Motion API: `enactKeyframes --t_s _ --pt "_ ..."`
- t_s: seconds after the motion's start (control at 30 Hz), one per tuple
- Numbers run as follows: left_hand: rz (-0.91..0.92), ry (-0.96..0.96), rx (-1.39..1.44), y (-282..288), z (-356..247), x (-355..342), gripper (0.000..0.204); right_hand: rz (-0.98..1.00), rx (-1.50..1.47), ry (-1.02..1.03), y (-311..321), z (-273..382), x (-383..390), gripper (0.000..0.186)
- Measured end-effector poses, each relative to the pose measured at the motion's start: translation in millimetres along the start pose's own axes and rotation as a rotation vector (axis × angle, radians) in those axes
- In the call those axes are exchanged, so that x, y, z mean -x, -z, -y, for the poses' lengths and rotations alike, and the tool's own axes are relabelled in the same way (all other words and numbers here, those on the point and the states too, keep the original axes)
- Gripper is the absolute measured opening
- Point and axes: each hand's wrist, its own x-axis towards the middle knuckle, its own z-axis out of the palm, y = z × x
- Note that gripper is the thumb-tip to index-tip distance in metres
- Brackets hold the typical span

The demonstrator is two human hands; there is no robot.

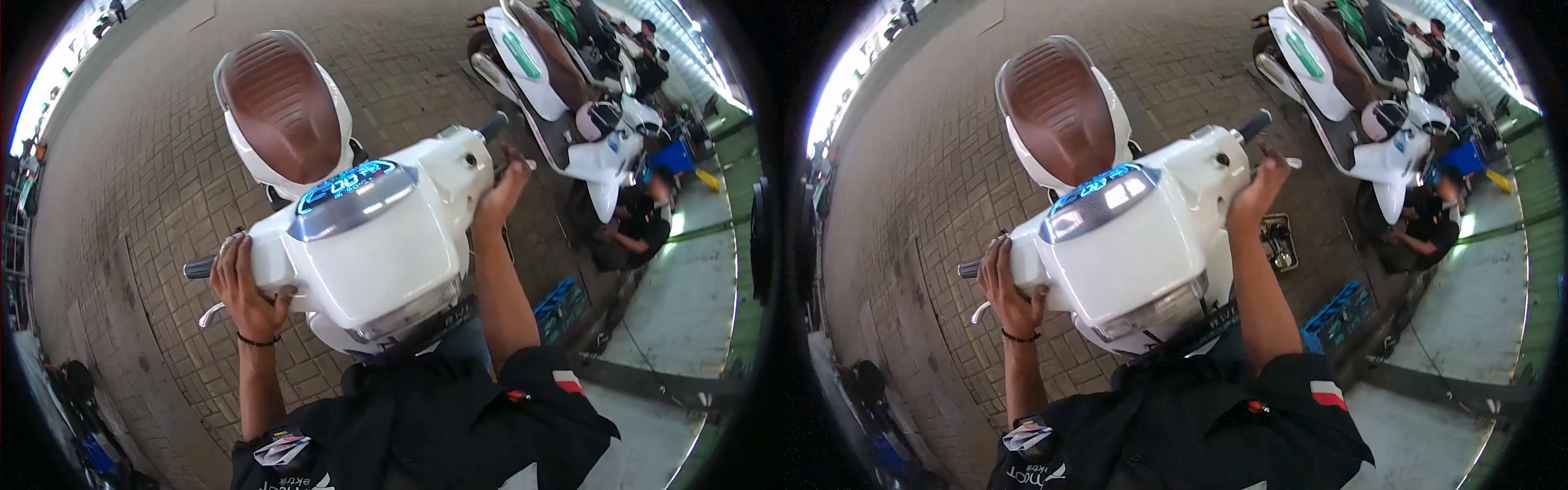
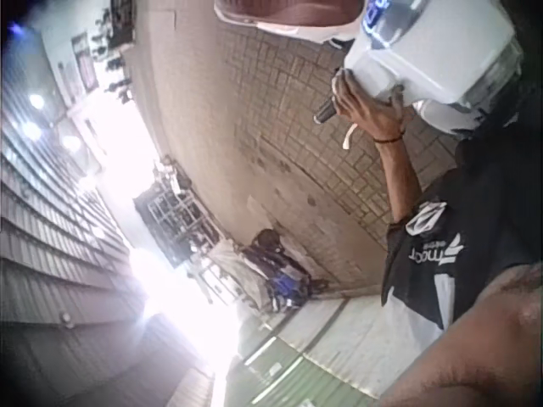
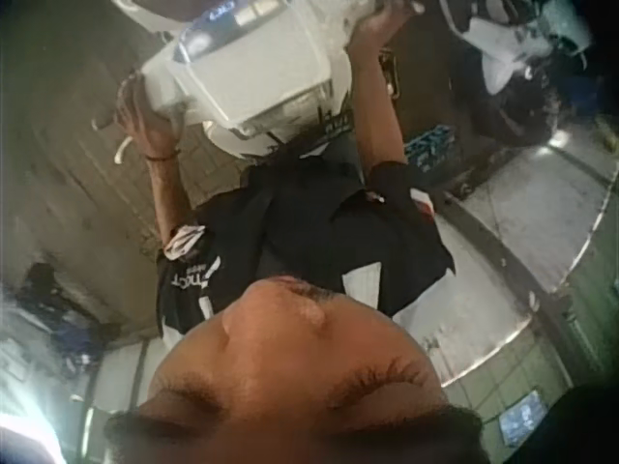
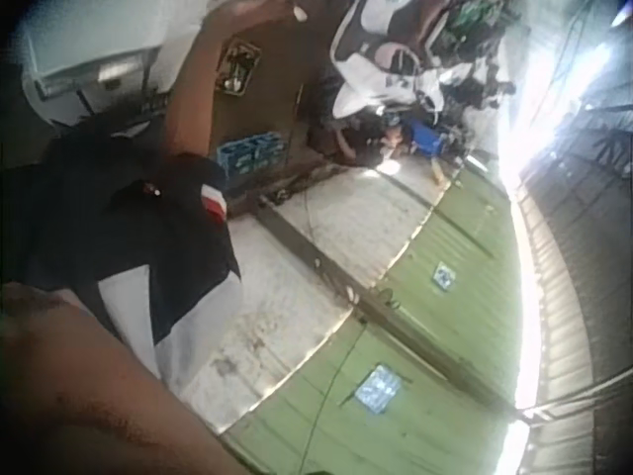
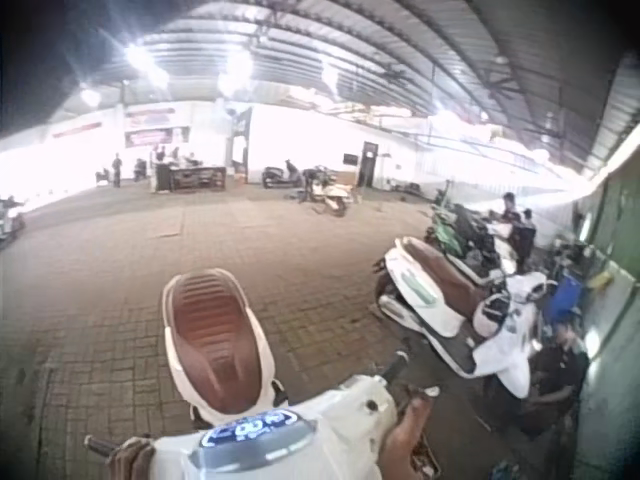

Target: The person assembles the front head and instrument panel of a white scooter by hand, then uses a T-handle socket wrench and a screwdriver to secure components and attach the side mirrors from a parts tray on the ground.

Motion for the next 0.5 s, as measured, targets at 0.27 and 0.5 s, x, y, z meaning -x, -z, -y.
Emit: enactKeyframes --t_s 0.27,0.5 --pt "0.075 -0.043 -0.103 15.4 5.6 -8.6 0.080 -0.070 0.015 0.383 38.4 60.8 45.8 0.055" --pt "0.027 -0.032 -0.041 -2.0 4.6 2.4 0.087 0.116 -0.346 0.469 21.2 98.0 84.1 0.092"
